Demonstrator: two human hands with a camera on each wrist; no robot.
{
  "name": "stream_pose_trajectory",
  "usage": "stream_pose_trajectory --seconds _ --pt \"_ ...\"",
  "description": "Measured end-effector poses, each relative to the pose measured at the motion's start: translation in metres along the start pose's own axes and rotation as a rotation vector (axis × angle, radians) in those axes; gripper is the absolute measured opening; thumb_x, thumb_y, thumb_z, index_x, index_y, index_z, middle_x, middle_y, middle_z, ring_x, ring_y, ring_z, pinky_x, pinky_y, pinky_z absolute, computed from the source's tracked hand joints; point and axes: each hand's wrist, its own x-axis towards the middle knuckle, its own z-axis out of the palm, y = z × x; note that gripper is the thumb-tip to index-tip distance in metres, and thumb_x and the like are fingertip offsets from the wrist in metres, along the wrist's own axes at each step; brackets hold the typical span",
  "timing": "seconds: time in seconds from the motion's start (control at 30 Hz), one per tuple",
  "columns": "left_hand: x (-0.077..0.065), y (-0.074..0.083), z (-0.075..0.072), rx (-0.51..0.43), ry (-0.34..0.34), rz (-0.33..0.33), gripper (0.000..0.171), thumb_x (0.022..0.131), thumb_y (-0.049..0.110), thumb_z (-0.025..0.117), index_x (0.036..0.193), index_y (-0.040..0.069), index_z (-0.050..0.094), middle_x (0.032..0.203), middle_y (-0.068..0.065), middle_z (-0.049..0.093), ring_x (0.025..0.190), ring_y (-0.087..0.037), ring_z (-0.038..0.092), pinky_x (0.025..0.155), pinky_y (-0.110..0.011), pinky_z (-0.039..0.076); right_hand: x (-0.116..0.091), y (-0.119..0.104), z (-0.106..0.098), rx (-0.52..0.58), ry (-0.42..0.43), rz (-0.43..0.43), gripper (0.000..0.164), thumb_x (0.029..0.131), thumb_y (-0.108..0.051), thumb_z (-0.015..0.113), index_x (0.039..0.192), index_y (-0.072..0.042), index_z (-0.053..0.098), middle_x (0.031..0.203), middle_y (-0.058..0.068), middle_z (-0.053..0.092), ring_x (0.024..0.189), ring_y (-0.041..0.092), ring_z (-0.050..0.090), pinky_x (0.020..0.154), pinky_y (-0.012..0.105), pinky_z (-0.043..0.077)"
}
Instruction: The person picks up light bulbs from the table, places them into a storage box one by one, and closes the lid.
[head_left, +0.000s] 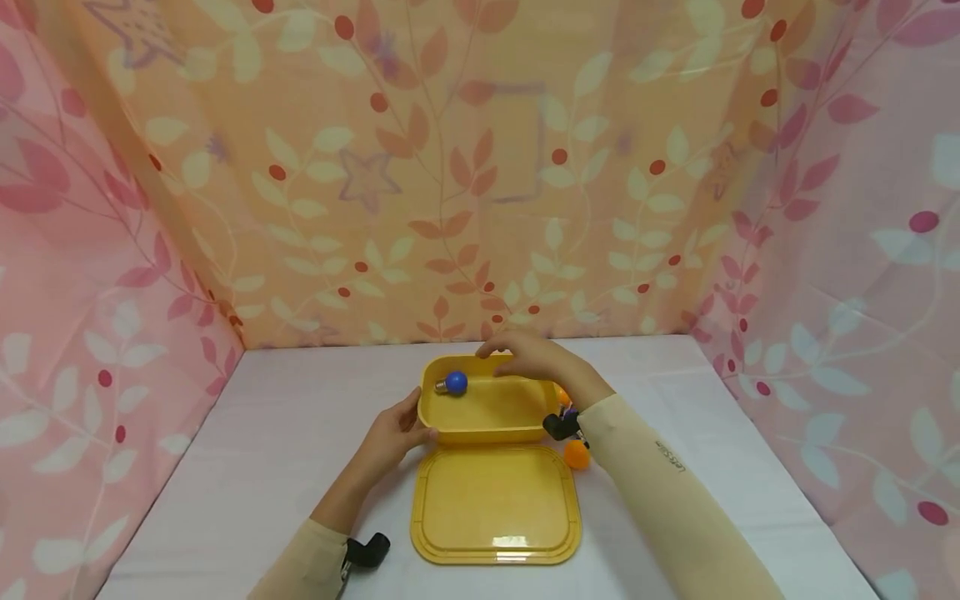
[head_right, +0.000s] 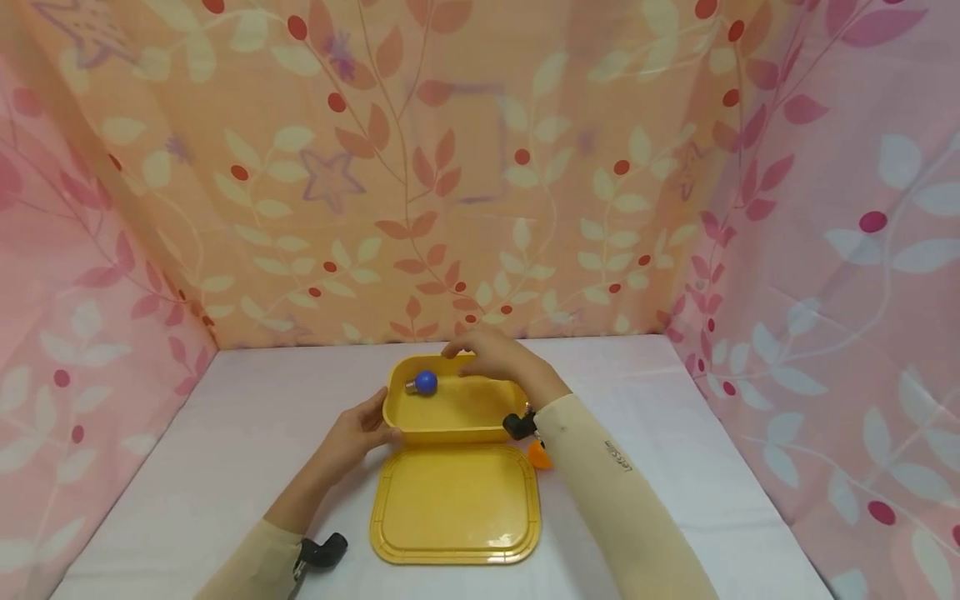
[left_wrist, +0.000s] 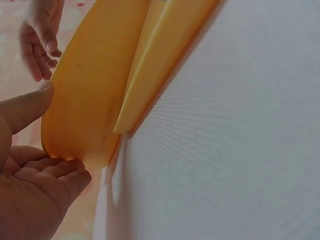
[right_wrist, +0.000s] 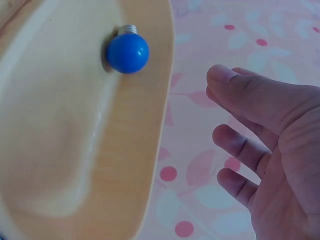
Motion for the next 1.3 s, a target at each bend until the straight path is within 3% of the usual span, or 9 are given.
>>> stream_pose_trajectory --seconds 0.23,0.43,0.63,0.77,0.9,1.17,1.3 --pt "0.0 0.002 0.0 -0.001 0.004 -0.002 0.091 0.093 0.017 0.078 0.163 0.008 0.022 0.167 -0.01 0.028 0.151 -0.026 0.033 0.117 -0.038 0.037 -0.03 0.004 -0.006 0.04 0.094 0.021 0.036 0.093 -0.019 0.078 0.128 -0.022 0.072 0.153 -0.004 0.053 0.147 0.024 0.041 0.122 0.051 0.035" --pt "-0.001 0.003 0.001 0.018 0.026 0.006 0.09 0.092 0.017 0.079 0.162 0.006 0.024 0.166 -0.01 0.03 0.151 -0.027 0.035 0.117 -0.039 0.037 -0.061 0.006 -0.006 0.071 0.204 0.06 0.038 0.093 -0.021 0.078 0.129 -0.027 0.071 0.137 -0.005 0.064 0.134 0.024 0.051 0.117 0.054 0.041" --pt "-0.001 0.002 0.003 0.014 0.022 -0.001 0.092 0.091 0.02 0.08 0.162 0.006 0.025 0.166 -0.012 0.03 0.15 -0.026 0.035 0.117 -0.039 0.038 -0.097 0.013 0.002 0.083 0.292 0.104 0.04 0.091 -0.019 0.079 0.13 -0.021 0.071 0.132 0.002 0.067 0.13 0.035 0.051 0.109 0.063 0.043" --pt "-0.002 0.002 0.003 0.013 0.022 0.012 0.091 0.091 0.019 0.08 0.162 0.005 0.024 0.167 -0.012 0.029 0.151 -0.027 0.035 0.117 -0.039 0.037 -0.117 0.019 0.007 0.095 0.364 0.125 0.041 0.091 -0.02 0.08 0.131 -0.021 0.071 0.128 -0.001 0.069 0.121 0.027 0.056 0.105 0.059 0.047" --pt "-0.002 0.004 0.003 0.019 0.027 0.018 0.09 0.092 0.017 0.079 0.162 0.005 0.024 0.167 -0.012 0.029 0.151 -0.027 0.035 0.117 -0.04 0.037 -0.133 0.025 0.009 0.119 0.43 0.13 0.04 0.092 -0.022 0.08 0.13 -0.026 0.07 0.129 -0.004 0.069 0.123 0.023 0.055 0.108 0.058 0.046" --pt "-0.001 0.002 0.004 0.023 0.038 0.013 0.09 0.091 0.018 0.08 0.162 0.005 0.025 0.166 -0.012 0.031 0.15 -0.027 0.036 0.117 -0.04 0.038 -0.153 0.037 0.022 0.145 0.488 0.143 0.044 0.088 -0.018 0.082 0.131 -0.018 0.071 0.128 -0.002 0.069 0.122 0.023 0.054 0.108 0.057 0.045" --pt "-0.003 0.001 0.004 0.011 0.042 0.014 0.09 0.091 0.017 0.079 0.162 0.005 0.025 0.166 -0.012 0.03 0.151 -0.027 0.035 0.117 -0.039 0.038 -0.157 0.045 0.028 0.142 0.487 0.17 0.045 0.088 -0.019 0.083 0.131 -0.024 0.07 0.13 -0.005 0.069 0.123 0.021 0.054 0.109 0.058 0.045"
